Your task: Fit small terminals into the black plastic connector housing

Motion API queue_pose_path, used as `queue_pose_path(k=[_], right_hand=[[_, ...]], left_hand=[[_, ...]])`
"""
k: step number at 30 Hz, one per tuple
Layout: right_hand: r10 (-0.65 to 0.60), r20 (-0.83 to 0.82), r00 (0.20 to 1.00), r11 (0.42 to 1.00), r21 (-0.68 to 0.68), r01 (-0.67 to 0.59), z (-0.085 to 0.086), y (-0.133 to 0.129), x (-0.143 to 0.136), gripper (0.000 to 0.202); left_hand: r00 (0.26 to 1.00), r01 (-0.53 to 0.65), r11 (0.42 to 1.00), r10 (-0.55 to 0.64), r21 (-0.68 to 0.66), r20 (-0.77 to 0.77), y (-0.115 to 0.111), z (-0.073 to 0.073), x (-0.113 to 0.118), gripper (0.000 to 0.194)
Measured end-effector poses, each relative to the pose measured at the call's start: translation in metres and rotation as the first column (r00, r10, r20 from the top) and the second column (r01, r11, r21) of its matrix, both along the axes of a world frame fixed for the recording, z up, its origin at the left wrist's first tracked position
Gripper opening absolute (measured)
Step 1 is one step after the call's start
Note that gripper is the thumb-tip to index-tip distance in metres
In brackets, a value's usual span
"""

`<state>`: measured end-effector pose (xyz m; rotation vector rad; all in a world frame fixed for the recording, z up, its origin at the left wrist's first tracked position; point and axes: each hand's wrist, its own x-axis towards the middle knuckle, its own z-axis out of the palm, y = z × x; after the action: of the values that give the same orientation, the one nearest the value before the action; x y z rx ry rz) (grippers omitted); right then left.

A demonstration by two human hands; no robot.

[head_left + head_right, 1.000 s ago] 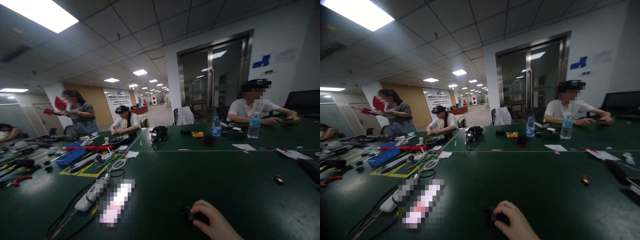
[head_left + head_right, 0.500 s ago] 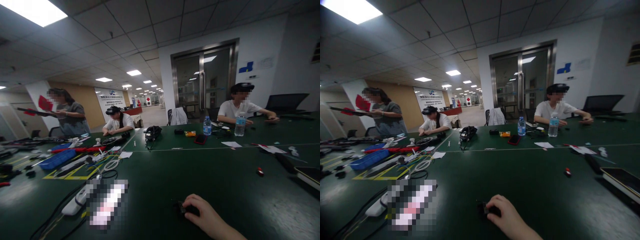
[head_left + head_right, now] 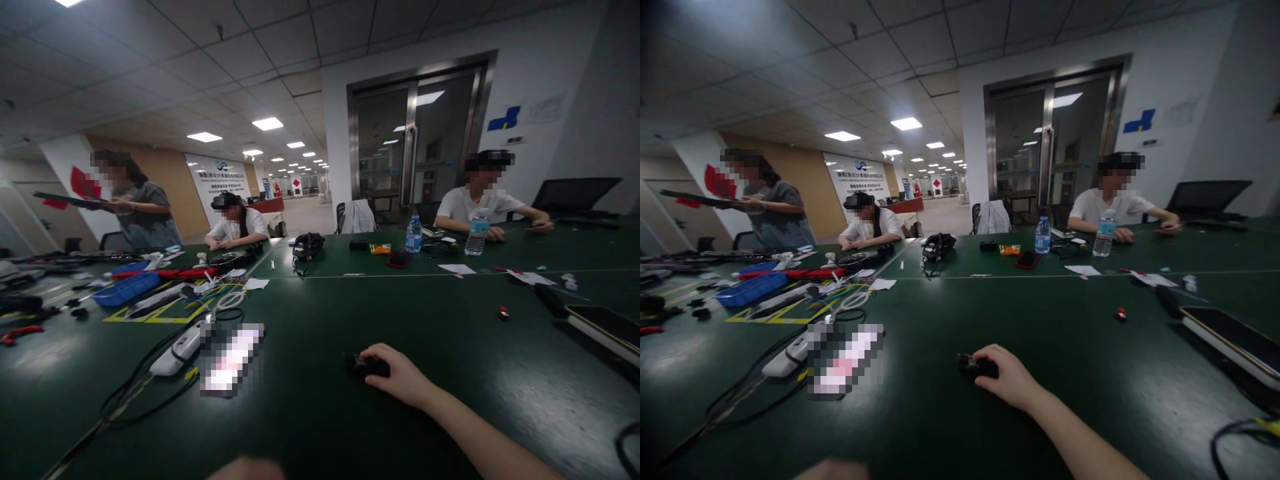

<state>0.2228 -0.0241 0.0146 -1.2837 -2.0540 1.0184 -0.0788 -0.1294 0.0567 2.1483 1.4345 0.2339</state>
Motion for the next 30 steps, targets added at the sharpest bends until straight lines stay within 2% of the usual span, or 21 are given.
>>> queue_pose_path(k=[3, 5, 7, 9, 12, 15, 18, 22, 25, 27, 30], right_hand=[[-0.006, 0.004, 1.0, 1.0, -0.022, 0.006, 0.002, 0.005, 0.001, 0.036], [-0.003, 0.002, 1.0, 0.999, -0.042, 0.003, 0.005, 0.008, 0.001, 0.04], [-0.011, 0.002, 1.0, 0.997, -0.074, 0.011, 0.007, 0.01, 0.001, 0.043], [-0.031, -0.003, 1.0, 0.995, -0.096, 0.031, 0.006, 0.011, -0.001, 0.043], [-0.062, -0.006, 0.998, 0.998, -0.032, 0.062, 0.0, 0.01, -0.004, 0.035], [-0.065, -0.01, 0.998, 0.998, 0.005, 0.065, -0.006, 0.008, -0.006, 0.036], [-0.075, 0.01, 0.997, 0.997, 0.027, 0.074, -0.009, 0.008, -0.006, 0.033], [-0.055, -0.013, 0.998, 0.996, 0.074, 0.056, -0.009, 0.008, -0.007, 0.028], [-0.062, -0.019, 0.998, 0.995, 0.082, 0.063, -0.01, 0.007, -0.007, 0.026], [-0.069, -0.024, 0.997, 0.994, 0.079, 0.071, -0.011, 0.006, -0.007, 0.025], [-0.072, -0.026, 0.997, 0.993, 0.097, 0.074, -0.011, 0.005, -0.006, 0.025]], left_hand=[[0.992, 0.111, 0.994, -0.111, 0.006, 0.065, 0.055, 0.018, 0.031, 0.035], [0.987, 0.127, 0.991, -0.129, 0.029, 0.091, 0.091, 0.021, 0.056, 0.059], [0.988, 0.15, 0.988, -0.149, -0.021, 0.046, 0.118, 0.013, 0.076, 0.077], [0.983, 0.182, 0.98, -0.182, -0.087, 0.006, 0.135, -0.002, 0.087, 0.081], [0.969, 0.233, 0.972, -0.229, -0.029, 0.09, 0.143, -0.024, 0.088, 0.072], [0.958, 0.236, 0.972, -0.229, -0.018, 0.175, 0.143, -0.036, 0.083, 0.055], [0.954, 0.195, 0.981, -0.193, 0.015, 0.229, 0.142, -0.041, 0.083, 0.041], [0.955, 0.139, 0.985, -0.16, 0.1, 0.249, 0.14, -0.047, 0.087, 0.034], [0.944, 0.169, 0.976, -0.199, 0.134, 0.263, 0.139, -0.049, 0.088, 0.039], [0.94, 0.207, 0.971, -0.23, 0.116, 0.252, 0.139, -0.048, 0.088, 0.05], [0.954, 0.196, 0.975, -0.215, 0.11, 0.208, 0.14, -0.046, 0.09, 0.042]])
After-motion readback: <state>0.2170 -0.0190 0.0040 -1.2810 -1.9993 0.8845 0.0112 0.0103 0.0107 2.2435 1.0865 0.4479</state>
